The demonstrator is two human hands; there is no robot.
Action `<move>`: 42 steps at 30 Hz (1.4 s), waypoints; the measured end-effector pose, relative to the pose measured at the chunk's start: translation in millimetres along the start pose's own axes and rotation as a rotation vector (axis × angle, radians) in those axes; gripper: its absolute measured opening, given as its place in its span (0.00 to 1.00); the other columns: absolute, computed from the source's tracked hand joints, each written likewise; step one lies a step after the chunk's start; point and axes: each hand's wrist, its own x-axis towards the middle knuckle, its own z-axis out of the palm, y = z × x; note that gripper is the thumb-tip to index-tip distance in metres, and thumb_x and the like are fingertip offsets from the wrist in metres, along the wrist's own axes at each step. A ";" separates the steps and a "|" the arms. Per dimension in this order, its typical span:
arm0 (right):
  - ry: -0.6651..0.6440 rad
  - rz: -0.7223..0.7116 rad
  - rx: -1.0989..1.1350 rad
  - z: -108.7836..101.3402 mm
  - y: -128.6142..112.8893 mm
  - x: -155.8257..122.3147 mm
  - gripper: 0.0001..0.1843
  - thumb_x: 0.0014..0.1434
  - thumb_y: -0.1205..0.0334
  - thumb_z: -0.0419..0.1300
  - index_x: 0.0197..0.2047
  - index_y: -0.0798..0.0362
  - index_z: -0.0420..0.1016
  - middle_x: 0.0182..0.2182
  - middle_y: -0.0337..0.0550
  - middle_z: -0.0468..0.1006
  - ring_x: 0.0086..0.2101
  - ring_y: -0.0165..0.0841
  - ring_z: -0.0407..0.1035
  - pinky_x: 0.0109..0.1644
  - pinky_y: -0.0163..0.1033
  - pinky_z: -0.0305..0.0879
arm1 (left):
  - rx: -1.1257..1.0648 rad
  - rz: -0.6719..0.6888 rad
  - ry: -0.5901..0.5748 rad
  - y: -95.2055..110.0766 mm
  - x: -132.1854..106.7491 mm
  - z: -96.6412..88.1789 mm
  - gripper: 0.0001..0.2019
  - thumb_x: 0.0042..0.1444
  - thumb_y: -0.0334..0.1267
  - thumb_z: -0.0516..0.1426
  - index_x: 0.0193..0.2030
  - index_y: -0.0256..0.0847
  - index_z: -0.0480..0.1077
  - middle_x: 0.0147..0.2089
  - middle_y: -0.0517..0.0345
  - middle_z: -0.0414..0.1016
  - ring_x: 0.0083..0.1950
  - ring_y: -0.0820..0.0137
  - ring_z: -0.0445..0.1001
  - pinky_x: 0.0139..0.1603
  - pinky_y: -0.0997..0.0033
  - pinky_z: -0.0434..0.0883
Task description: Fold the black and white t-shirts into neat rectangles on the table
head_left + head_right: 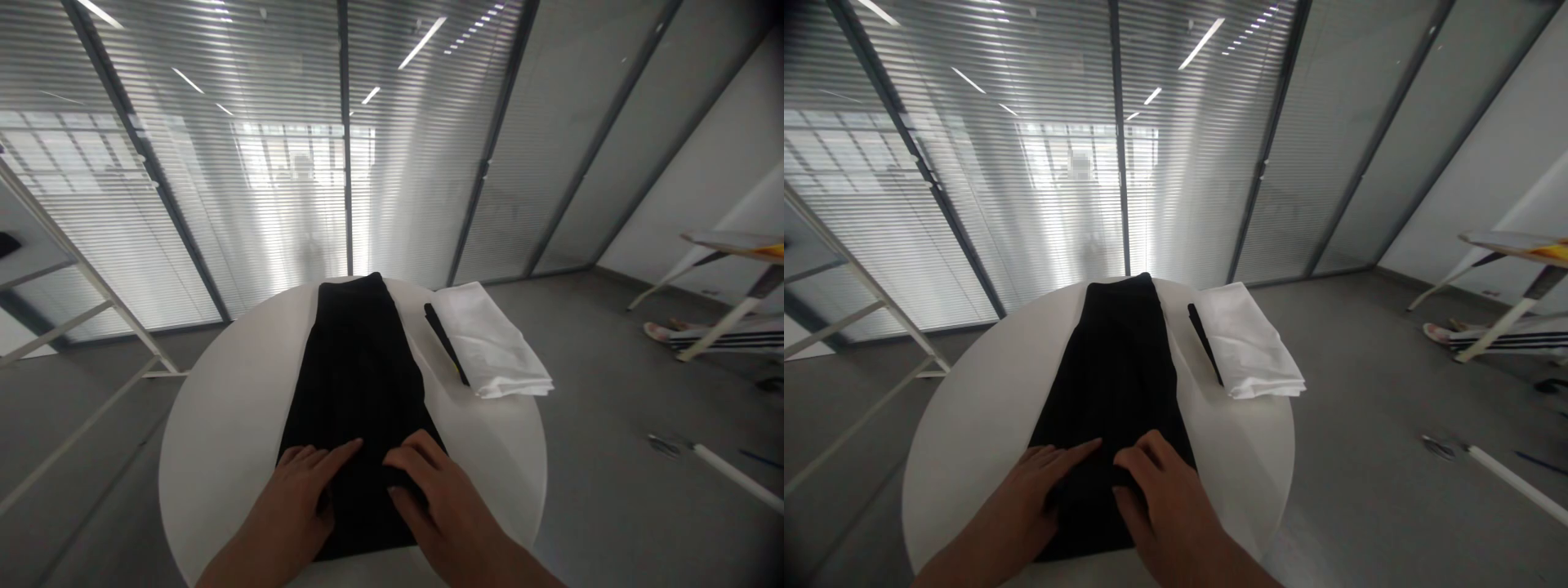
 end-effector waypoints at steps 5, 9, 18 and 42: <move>-0.098 -0.086 -0.146 5.7 4.5 -7.9 0.22 0.54 0.73 0.57 0.50 0.46 0.70 0.45 0.43 0.70 0.44 0.35 0.67 0.49 0.41 0.66 | -0.044 0.013 0.047 -15.1 -10.8 -6.0 0.42 0.35 0.22 0.47 0.59 0.59 0.69 0.57 0.63 0.74 0.60 0.60 0.66 0.67 0.48 0.58; -0.111 -0.066 -0.343 16.7 19.1 -17.2 0.29 0.51 0.71 0.61 0.56 0.45 0.68 0.47 0.45 0.71 0.47 0.43 0.65 0.54 0.52 0.62 | 0.042 0.067 0.191 -29.1 -28.2 -9.3 0.43 0.35 0.21 0.47 0.59 0.59 0.70 0.56 0.64 0.74 0.63 0.63 0.65 0.67 0.49 0.61; -0.404 -0.090 -0.343 -2.8 21.6 -31.8 0.31 0.52 0.77 0.54 0.56 0.44 0.70 0.48 0.43 0.71 0.46 0.37 0.67 0.53 0.42 0.63 | 0.260 0.275 0.335 -55.7 -51.8 0.1 0.37 0.41 0.21 0.49 0.56 0.61 0.72 0.52 0.60 0.75 0.55 0.64 0.73 0.63 0.51 0.66; -0.484 0.197 -0.229 -36.3 54.8 -60.3 0.25 0.43 0.74 0.51 0.44 0.47 0.71 0.46 0.41 0.72 0.48 0.39 0.66 0.60 0.50 0.51 | 0.321 0.523 0.475 -66.9 -65.2 19.8 0.24 0.56 0.34 0.51 0.60 0.52 0.68 0.58 0.55 0.71 0.65 0.61 0.63 0.67 0.56 0.62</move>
